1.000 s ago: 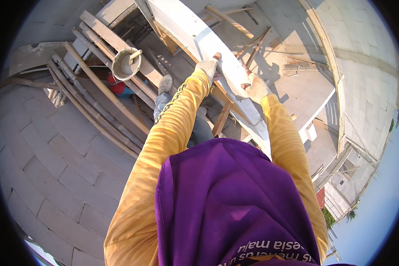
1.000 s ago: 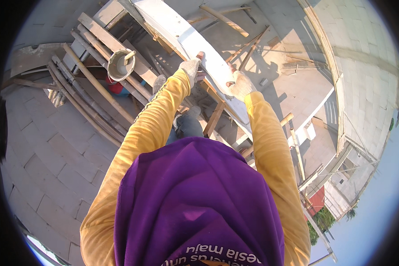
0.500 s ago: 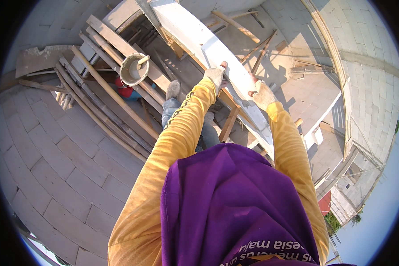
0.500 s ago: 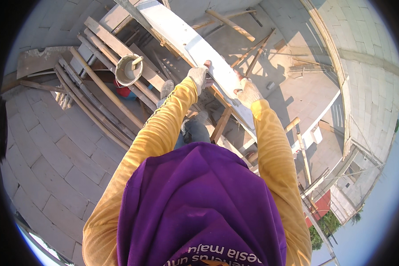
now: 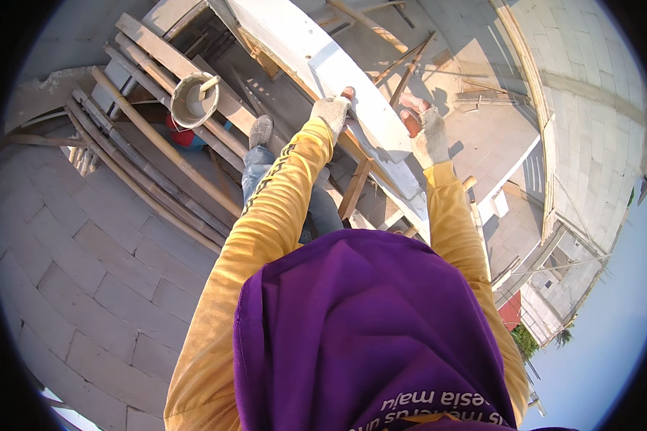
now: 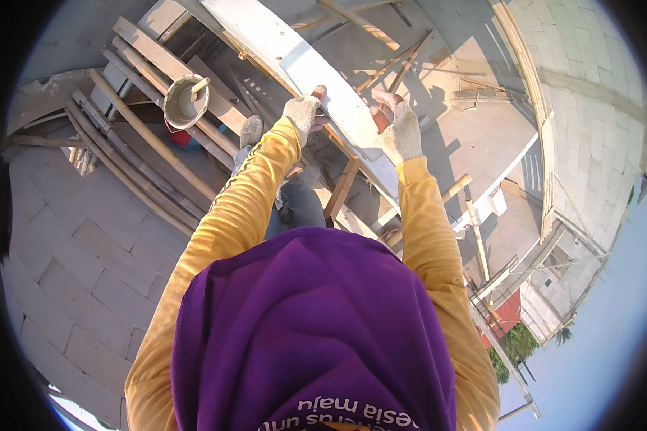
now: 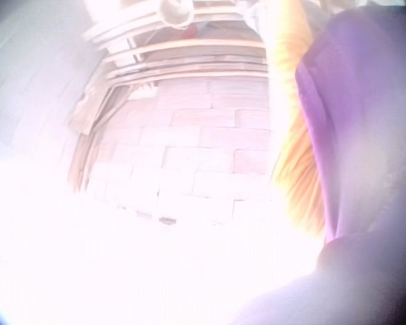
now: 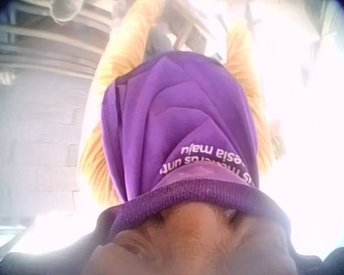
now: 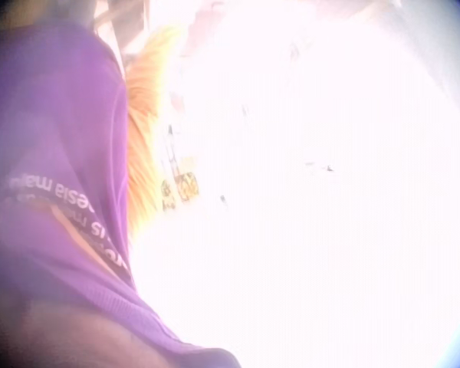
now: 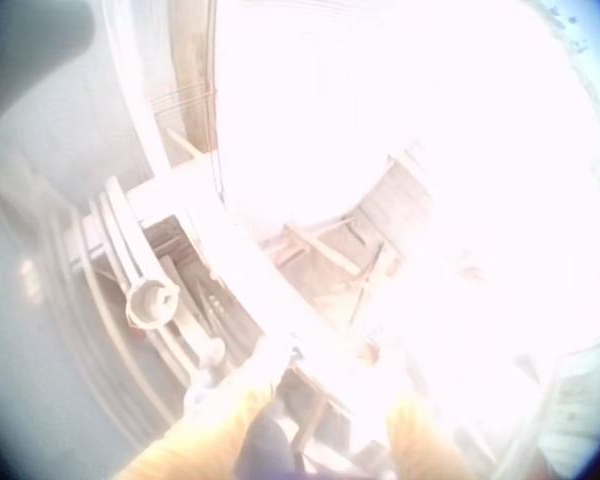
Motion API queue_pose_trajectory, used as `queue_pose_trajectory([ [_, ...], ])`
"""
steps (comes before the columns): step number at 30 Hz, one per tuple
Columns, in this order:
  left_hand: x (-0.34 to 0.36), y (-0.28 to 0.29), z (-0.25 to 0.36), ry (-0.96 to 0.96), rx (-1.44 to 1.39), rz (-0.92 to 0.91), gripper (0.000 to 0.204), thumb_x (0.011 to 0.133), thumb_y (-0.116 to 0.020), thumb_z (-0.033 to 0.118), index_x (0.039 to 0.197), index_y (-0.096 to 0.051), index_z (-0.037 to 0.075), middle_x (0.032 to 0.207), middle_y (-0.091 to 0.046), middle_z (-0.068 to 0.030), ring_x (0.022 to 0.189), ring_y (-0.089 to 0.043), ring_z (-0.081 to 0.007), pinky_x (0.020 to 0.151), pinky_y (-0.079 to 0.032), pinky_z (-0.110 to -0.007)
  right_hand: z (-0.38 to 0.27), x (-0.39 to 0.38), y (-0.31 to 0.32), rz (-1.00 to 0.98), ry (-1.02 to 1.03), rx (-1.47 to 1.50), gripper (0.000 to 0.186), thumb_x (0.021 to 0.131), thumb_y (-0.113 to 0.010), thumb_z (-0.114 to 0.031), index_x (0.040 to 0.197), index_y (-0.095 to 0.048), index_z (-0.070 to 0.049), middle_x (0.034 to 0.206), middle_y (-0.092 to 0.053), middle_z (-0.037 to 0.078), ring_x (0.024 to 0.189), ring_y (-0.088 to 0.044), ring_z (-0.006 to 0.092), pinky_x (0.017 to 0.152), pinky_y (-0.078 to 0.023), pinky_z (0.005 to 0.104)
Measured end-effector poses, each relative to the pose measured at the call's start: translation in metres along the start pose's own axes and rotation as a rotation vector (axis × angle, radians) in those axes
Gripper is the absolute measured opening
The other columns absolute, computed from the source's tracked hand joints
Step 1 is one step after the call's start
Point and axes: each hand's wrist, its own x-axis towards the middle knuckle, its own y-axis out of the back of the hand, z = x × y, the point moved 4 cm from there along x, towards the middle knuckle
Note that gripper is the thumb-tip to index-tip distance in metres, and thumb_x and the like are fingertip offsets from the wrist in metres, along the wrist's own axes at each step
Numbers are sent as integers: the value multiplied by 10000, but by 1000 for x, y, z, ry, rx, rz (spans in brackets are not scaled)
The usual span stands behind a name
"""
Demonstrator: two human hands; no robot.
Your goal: The person, using a trowel, applies mortar from a bucket onto the edge of a curved concrete wall while standing on a wooden scaffold.
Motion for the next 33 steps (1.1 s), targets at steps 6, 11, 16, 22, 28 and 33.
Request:
queue_pose_trajectory([
  [6, 1, 9, -7, -9, -45, -4, 640, 916, -556, 565, 1110, -621, -42, 970, -713, -151, 792, -718, -225, 650, -509, -304, -12, 10, -7, -35, -236, 1143, 397, 942, -506, -266, 606, -428, -70, 524, -423, 55, 469, -389, 122, 455, -307, 257],
  [11, -3, 10, -4, 52, -131, -69, 769, 848, -690, 543, 1290, -507, -59, 1173, -623, -209, 1005, -673, -352, 979, -465, -472, 8, 8, -39, -167, -214, 1360, 363, 913, -503, -216, 589, -398, -89, 509, -387, 34, 433, -356, 127, 416, -293, 256],
  [16, 0, 8, -4, 59, -173, -75, 735, 855, -690, 520, 1278, -512, -53, 1176, -611, -219, 1009, -667, -351, 959, -489, -457, 53, 2, -62, -13, -493, 1219, 313, 847, -538, -170, 579, -396, -96, 495, -358, 14, 408, -325, 129, 382, -262, 269],
  [22, -2, 5, -5, 9, -107, -1, 641, 909, -594, 516, 1152, -606, -77, 1028, -692, -180, 835, -716, -241, 672, -530, -294, 48, 1, -62, 31, -477, 1200, 272, 839, -548, -148, 609, -416, -89, 502, -359, 15, 403, -334, 129, 378, -254, 269],
  [28, -2, 6, -4, 7, -70, 0, 634, 912, -580, 526, 1132, -622, -67, 1024, -699, -171, 867, -712, -241, 704, -532, -323, 41, 2, -58, -14, -435, 1252, 260, 847, -545, -142, 625, -420, -89, 512, -369, 23, 404, -334, 125, 375, -260, 266],
  [33, -3, 6, -3, 3, -69, -8, 630, 913, -577, 522, 1146, -619, -62, 1044, -698, -166, 879, -710, -249, 716, -534, -340, 34, 0, -59, -54, -400, 1289, 285, 858, -517, -142, 600, -407, -89, 509, -368, 27, 403, -324, 123, 373, -258, 263],
])
